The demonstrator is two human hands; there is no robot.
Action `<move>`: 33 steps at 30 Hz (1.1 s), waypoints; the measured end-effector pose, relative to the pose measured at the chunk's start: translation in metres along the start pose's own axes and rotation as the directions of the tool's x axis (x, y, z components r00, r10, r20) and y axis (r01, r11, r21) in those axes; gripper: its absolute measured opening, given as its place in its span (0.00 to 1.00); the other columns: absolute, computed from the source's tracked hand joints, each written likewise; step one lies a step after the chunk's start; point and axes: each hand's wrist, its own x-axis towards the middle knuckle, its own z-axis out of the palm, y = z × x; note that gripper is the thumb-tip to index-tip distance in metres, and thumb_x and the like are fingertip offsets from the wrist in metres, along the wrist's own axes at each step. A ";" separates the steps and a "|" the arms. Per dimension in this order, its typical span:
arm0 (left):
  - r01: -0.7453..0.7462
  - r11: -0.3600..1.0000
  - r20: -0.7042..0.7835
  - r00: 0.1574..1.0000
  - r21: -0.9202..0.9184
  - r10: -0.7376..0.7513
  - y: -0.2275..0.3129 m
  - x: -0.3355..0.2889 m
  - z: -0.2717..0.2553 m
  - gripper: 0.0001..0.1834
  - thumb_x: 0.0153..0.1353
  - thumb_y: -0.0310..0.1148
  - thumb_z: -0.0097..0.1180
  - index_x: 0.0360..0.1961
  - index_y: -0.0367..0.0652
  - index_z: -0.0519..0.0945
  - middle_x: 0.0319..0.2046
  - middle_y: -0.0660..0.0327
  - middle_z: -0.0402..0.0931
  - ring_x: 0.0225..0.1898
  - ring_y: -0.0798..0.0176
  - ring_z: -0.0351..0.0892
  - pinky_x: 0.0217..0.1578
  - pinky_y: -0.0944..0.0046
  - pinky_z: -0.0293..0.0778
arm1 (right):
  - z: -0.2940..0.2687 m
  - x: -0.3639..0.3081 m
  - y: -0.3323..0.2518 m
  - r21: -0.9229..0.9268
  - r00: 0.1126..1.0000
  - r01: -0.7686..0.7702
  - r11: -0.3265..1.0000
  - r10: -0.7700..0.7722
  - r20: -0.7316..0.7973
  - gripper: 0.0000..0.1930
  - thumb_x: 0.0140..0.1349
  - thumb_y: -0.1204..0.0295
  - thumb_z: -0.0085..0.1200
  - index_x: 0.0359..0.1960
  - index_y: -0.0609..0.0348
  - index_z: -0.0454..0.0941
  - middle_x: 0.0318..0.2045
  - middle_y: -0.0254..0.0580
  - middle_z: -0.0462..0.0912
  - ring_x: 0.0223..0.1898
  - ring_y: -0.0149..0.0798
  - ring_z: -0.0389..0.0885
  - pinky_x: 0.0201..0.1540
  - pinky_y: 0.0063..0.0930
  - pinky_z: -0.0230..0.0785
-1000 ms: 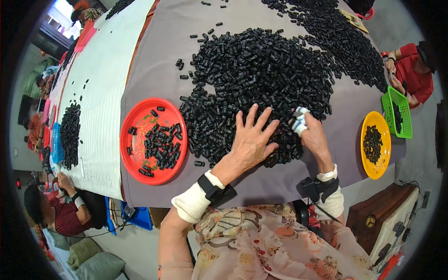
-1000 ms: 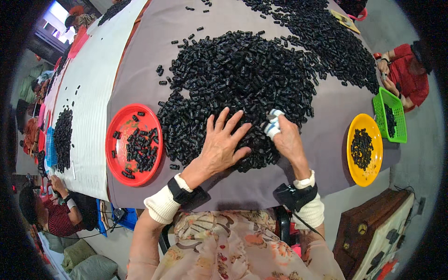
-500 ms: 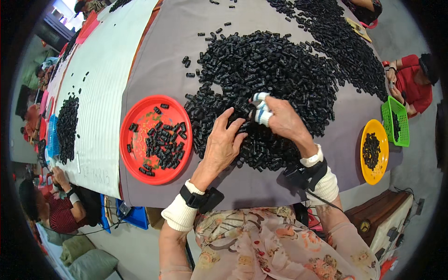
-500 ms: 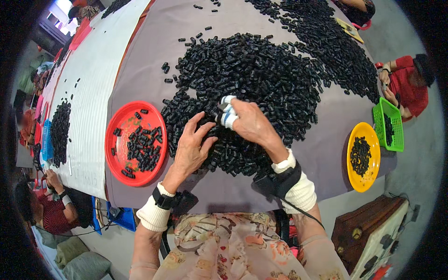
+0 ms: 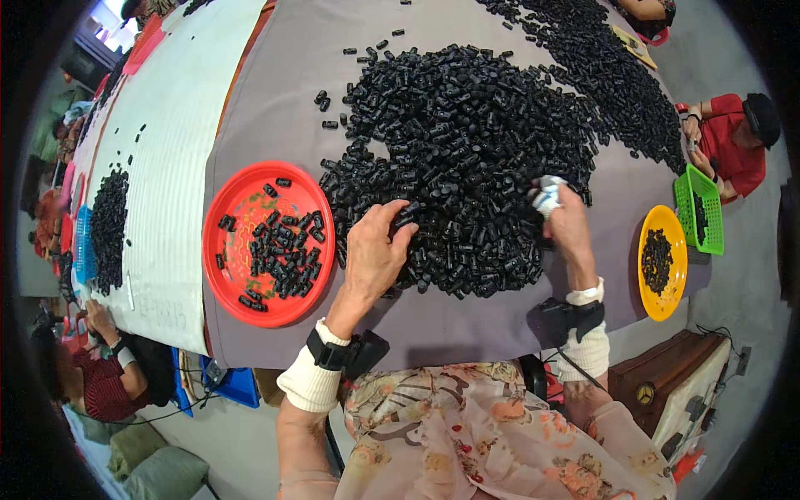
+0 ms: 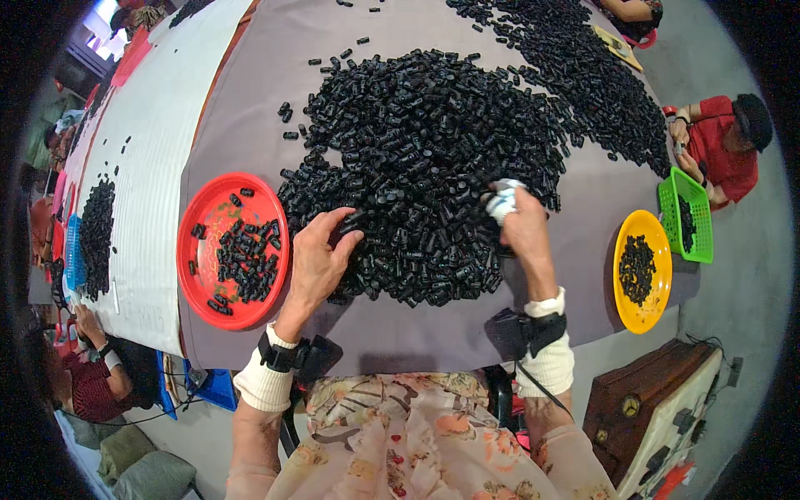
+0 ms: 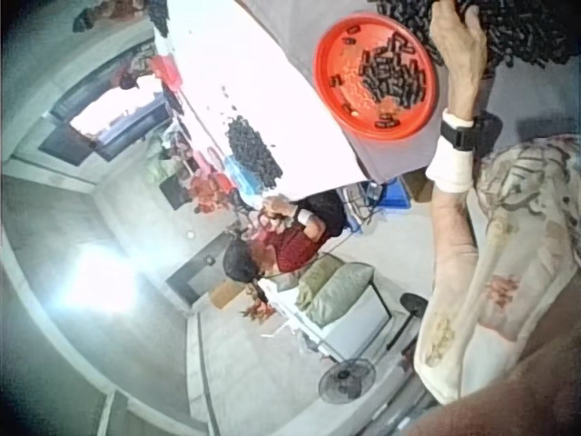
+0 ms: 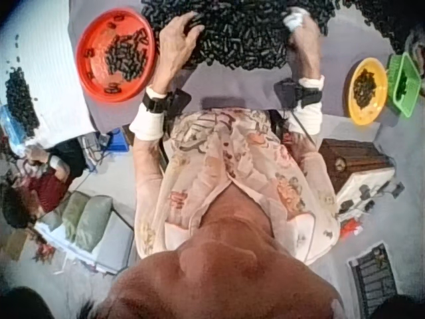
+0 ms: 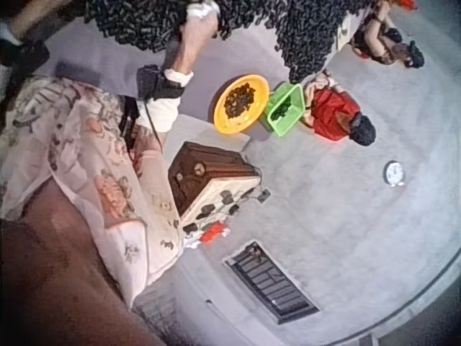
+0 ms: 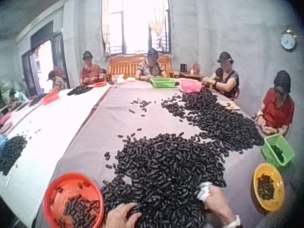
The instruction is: Sorting and inspecting small black plastic or rubber components on a work table in a factory setting.
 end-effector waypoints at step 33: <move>0.190 0.517 0.145 0.981 -0.834 -0.126 0.059 -0.002 -0.038 0.15 0.60 0.23 0.50 0.49 0.33 0.72 0.34 0.62 0.75 0.32 0.72 0.74 0.36 0.73 0.73 | 0.063 -0.044 -0.130 0.219 0.755 0.332 0.917 -0.398 0.521 0.10 0.52 0.74 0.55 0.35 0.65 0.75 0.24 0.36 0.80 0.27 0.24 0.76 0.31 0.20 0.69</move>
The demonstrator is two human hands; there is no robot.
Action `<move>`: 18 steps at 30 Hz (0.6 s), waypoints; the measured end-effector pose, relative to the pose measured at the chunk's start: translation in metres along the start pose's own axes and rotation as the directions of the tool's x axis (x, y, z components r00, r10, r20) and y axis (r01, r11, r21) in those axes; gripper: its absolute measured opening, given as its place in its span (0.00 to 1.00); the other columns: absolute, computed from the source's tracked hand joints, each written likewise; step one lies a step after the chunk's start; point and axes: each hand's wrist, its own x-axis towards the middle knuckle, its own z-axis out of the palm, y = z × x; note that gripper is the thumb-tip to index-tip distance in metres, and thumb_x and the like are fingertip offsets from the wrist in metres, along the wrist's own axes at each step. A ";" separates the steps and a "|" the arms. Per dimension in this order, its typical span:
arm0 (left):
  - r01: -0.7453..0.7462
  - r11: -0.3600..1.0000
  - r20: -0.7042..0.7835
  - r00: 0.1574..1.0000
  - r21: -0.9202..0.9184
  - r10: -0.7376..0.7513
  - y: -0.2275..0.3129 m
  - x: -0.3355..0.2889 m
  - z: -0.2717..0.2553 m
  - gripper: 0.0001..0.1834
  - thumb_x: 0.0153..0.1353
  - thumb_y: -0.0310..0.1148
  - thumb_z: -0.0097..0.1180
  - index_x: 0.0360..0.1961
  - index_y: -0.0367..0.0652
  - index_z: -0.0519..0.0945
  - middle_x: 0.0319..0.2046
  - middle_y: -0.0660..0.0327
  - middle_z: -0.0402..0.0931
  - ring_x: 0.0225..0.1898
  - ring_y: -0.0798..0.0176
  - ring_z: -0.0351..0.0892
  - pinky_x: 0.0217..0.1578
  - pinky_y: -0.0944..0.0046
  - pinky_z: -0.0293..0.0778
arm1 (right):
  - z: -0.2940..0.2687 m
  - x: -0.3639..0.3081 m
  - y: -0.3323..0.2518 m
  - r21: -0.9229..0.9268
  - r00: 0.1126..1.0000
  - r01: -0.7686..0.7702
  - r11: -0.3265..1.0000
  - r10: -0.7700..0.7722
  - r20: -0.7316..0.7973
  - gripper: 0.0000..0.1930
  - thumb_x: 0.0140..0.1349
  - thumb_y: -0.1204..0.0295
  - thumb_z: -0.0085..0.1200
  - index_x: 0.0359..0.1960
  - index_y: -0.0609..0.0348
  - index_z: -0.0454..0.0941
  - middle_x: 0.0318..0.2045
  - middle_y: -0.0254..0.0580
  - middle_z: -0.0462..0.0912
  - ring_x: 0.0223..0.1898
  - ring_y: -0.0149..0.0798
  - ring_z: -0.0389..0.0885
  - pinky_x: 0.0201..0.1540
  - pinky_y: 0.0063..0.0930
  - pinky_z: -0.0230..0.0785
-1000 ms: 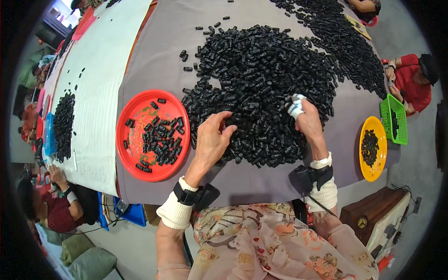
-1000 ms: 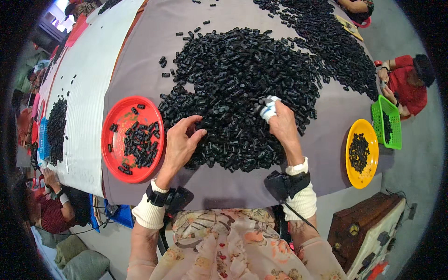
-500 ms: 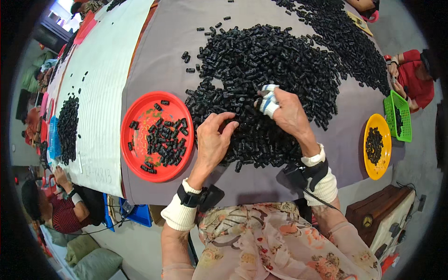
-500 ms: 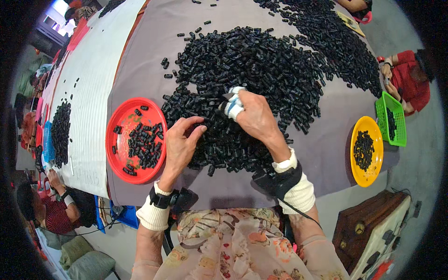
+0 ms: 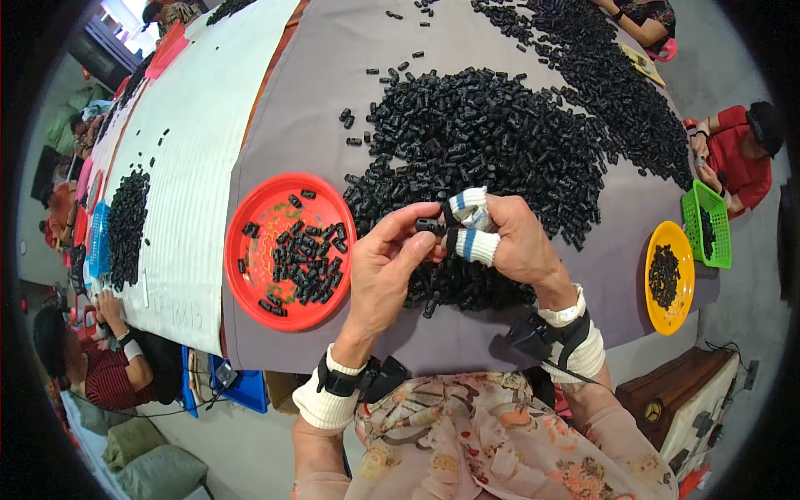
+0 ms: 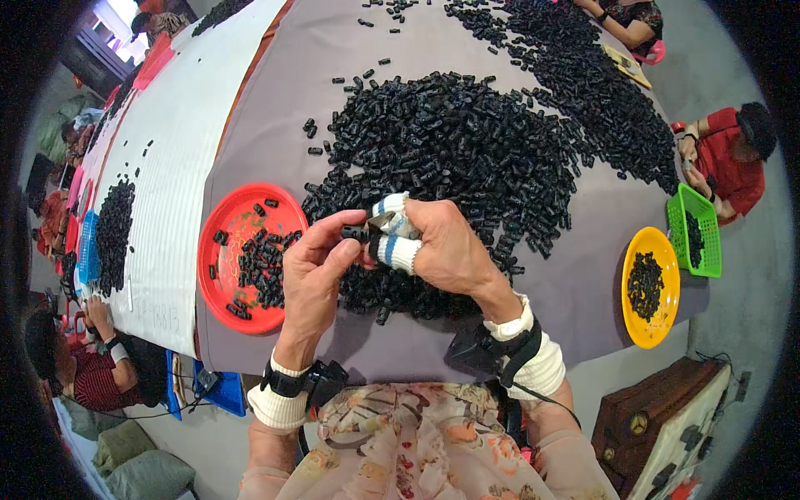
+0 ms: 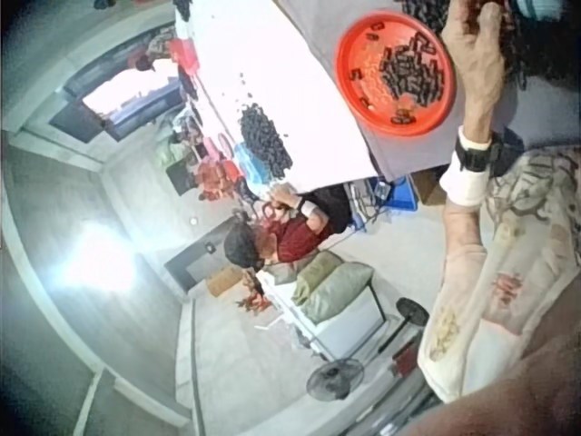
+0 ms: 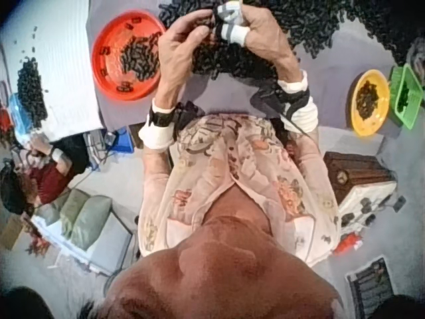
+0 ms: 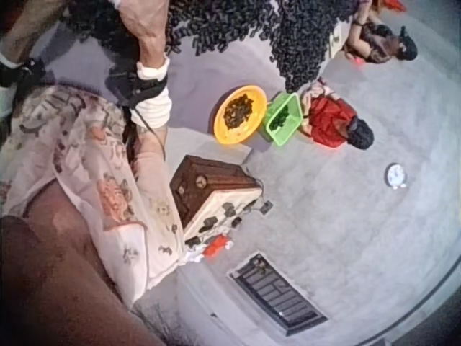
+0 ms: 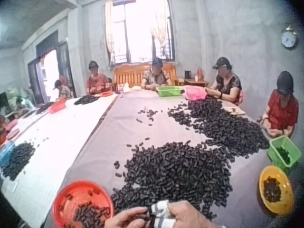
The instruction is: Sorting and inspecting small black plastic or rubber components on a work table in a factory setting.
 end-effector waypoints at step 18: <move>0.078 0.990 -0.059 0.995 -0.119 -0.085 0.025 -0.004 0.022 0.11 0.58 0.26 0.50 0.41 0.30 0.73 0.30 0.55 0.77 0.29 0.64 0.78 0.33 0.66 0.75 | -0.016 -0.004 -0.001 -0.146 0.965 0.263 0.954 -0.262 0.025 0.09 0.49 0.79 0.53 0.34 0.65 0.74 0.24 0.44 0.80 0.25 0.37 0.80 0.29 0.25 0.71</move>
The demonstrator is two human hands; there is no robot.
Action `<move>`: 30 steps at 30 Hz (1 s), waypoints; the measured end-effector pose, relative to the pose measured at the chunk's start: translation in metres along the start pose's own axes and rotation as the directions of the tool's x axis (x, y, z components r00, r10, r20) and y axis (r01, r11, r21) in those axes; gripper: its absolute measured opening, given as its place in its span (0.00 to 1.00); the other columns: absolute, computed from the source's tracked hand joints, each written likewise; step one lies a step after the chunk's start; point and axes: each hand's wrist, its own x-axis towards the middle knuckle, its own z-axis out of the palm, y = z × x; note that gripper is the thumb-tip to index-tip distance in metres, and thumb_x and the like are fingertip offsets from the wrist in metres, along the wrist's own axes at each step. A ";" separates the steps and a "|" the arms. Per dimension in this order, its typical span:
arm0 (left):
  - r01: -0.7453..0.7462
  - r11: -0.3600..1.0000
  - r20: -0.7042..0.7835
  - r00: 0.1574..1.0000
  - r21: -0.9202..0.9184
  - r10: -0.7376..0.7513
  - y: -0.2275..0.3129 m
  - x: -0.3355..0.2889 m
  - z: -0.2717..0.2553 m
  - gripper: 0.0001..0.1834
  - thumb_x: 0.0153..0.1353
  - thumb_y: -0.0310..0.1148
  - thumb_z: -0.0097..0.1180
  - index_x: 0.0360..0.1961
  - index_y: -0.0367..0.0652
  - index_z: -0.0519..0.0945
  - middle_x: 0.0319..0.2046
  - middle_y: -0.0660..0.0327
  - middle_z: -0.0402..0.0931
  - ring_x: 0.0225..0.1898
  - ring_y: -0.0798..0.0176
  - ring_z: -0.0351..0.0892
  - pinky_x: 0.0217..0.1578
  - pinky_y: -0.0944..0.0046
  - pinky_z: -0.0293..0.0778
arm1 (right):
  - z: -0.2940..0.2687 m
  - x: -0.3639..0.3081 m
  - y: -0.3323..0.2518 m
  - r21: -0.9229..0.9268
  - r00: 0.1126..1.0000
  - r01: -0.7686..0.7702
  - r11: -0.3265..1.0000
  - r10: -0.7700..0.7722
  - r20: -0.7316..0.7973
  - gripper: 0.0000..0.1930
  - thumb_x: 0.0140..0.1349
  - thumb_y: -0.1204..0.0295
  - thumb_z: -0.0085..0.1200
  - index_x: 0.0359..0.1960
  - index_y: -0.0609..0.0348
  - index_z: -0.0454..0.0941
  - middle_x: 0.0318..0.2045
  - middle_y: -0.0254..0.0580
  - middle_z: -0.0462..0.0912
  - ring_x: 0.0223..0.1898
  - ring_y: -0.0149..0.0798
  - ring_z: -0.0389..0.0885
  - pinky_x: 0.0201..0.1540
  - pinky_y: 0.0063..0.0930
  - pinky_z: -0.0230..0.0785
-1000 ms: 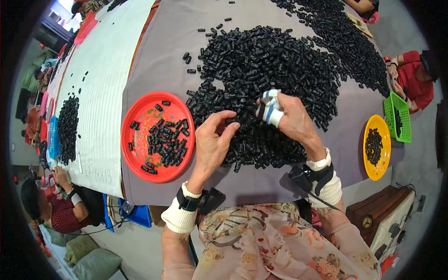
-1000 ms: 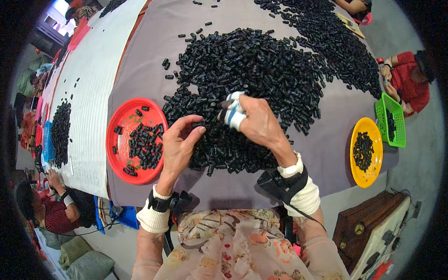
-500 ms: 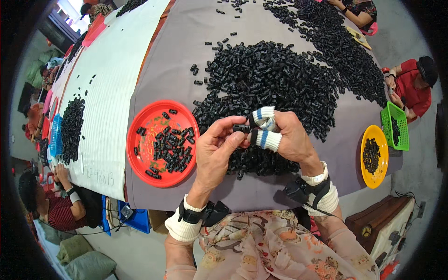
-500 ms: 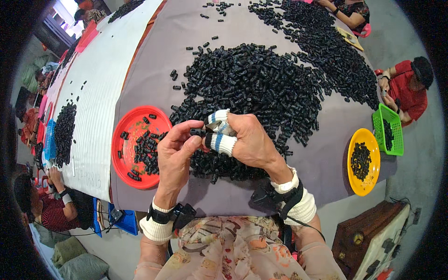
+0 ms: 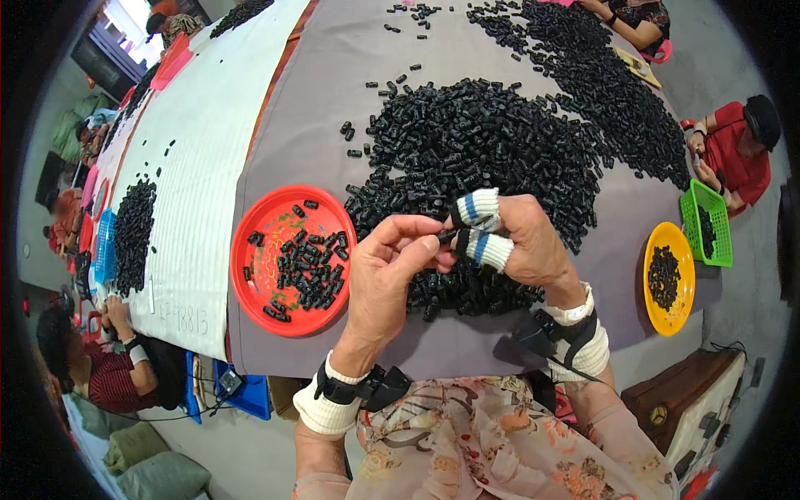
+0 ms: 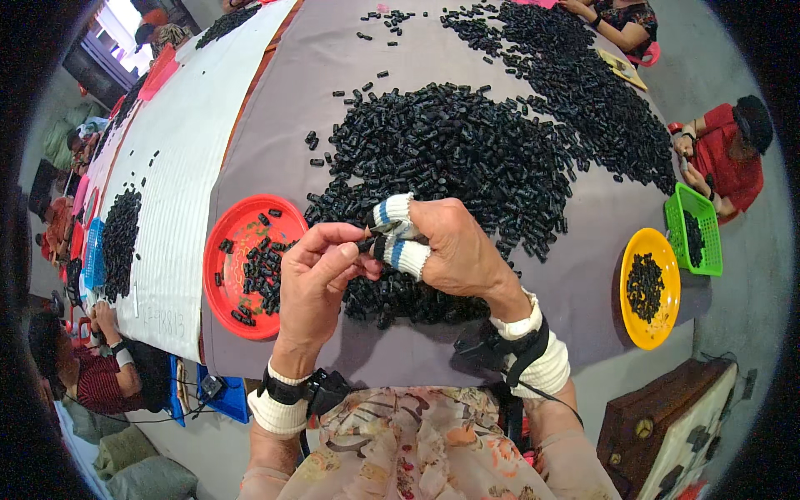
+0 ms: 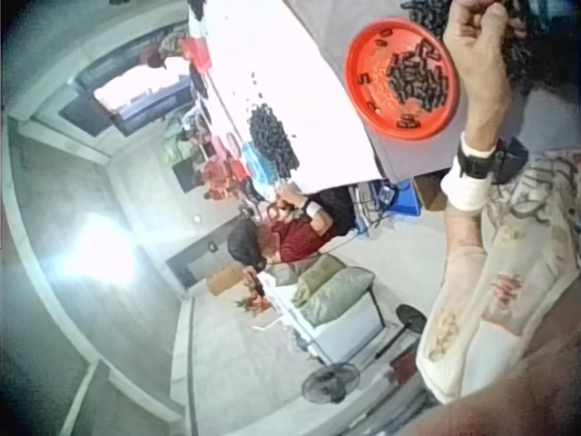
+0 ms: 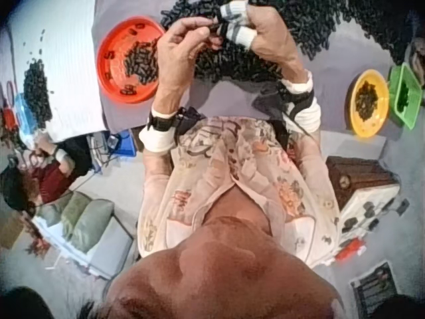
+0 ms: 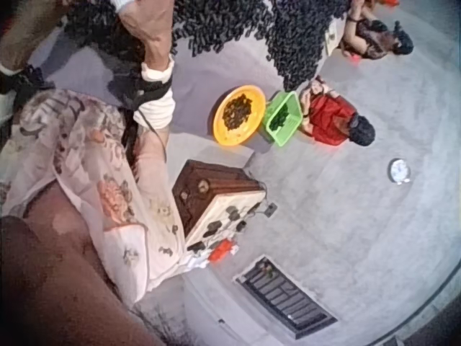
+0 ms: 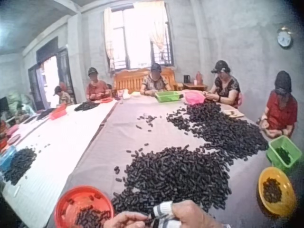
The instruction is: Sorting and inspecting small black plastic or rubber components on a work table in a factory setting.
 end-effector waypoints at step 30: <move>0.031 0.985 0.003 0.999 0.168 -0.032 -0.003 -0.004 0.003 0.07 0.55 0.24 0.56 0.35 0.35 0.75 0.27 0.62 0.77 0.28 0.71 0.76 0.31 0.73 0.73 | -0.011 0.007 -0.005 0.097 0.990 -0.086 0.991 0.074 0.122 0.07 0.51 0.73 0.55 0.30 0.63 0.75 0.20 0.38 0.78 0.21 0.27 0.73 0.26 0.23 0.66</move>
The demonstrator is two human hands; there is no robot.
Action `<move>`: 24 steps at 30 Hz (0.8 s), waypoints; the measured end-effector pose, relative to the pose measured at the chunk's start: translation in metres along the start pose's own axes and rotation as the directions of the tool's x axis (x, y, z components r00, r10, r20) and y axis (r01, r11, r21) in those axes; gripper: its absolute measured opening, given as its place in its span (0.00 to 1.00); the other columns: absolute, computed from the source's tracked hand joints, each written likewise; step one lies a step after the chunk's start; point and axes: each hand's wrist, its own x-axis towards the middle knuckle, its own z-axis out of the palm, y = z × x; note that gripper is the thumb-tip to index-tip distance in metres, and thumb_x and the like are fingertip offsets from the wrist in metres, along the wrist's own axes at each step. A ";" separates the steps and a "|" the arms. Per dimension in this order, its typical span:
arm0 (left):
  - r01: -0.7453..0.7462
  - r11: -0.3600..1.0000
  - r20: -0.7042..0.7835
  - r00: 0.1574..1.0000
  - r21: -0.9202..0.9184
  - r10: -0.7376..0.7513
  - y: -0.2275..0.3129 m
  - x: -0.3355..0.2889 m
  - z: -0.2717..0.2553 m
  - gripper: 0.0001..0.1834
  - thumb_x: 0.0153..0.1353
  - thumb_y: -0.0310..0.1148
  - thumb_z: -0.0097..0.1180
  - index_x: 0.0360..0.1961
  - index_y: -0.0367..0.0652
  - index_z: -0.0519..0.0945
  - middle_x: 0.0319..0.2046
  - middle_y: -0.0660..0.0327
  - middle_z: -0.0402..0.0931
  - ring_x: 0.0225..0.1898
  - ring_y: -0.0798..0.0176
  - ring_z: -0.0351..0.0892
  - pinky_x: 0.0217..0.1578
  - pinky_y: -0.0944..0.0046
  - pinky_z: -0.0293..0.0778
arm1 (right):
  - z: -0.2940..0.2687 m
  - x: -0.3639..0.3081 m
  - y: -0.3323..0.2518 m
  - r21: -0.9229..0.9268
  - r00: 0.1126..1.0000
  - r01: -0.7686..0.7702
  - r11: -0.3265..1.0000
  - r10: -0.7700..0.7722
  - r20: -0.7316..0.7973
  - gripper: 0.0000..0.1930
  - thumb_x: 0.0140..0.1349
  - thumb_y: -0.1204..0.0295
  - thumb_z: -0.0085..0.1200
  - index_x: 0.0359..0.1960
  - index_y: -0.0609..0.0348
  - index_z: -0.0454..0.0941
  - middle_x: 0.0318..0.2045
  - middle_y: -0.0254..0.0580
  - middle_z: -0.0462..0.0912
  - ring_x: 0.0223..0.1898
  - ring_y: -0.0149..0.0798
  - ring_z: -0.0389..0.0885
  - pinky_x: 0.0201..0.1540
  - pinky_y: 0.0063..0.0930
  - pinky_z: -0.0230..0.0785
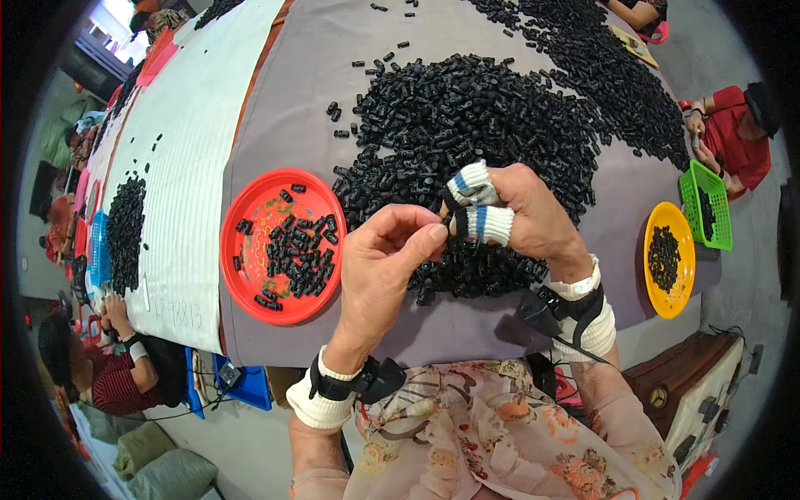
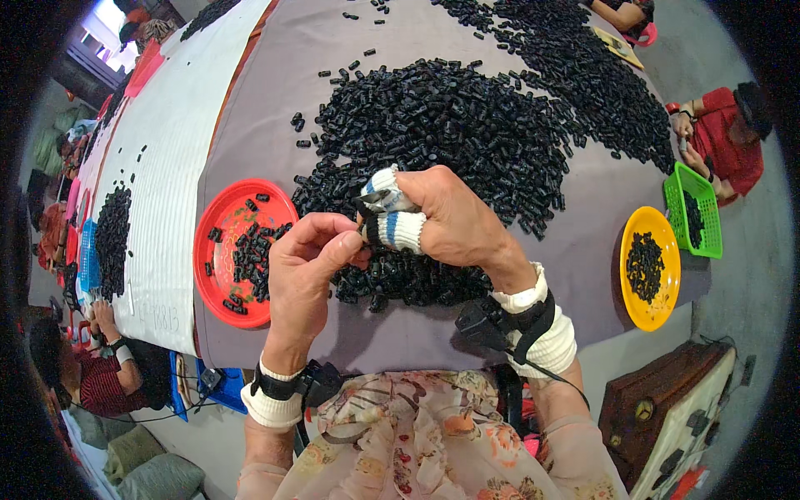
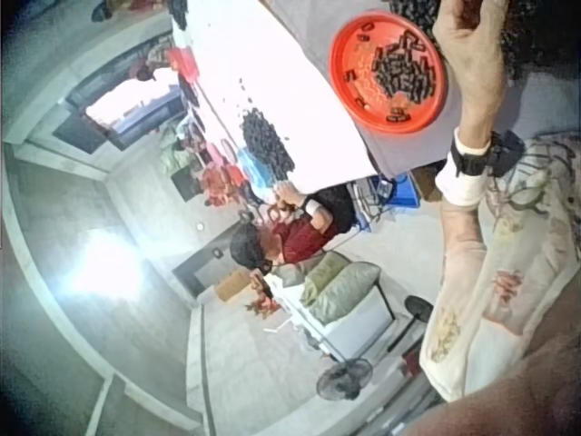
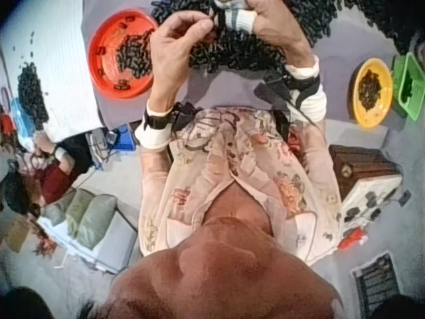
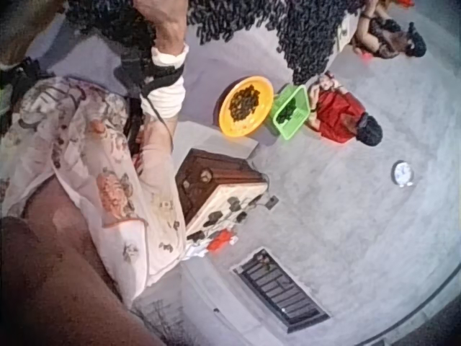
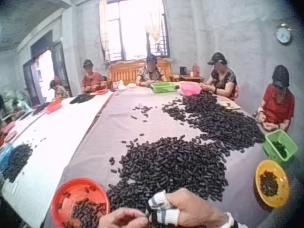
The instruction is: Sorting and inspecting small black plastic or rubber components on a work table in a factory setting.
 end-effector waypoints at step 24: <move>0.207 0.701 0.207 0.974 -0.682 -0.086 -0.020 0.008 -0.012 0.14 0.59 0.28 0.51 0.46 0.39 0.72 0.34 0.60 0.75 0.36 0.67 0.73 0.40 0.66 0.71 | 0.008 0.011 -0.022 -0.221 0.994 -0.075 0.972 0.091 0.062 0.19 0.42 0.60 0.64 0.25 0.63 0.72 0.19 0.45 0.77 0.21 0.42 0.76 0.25 0.30 0.66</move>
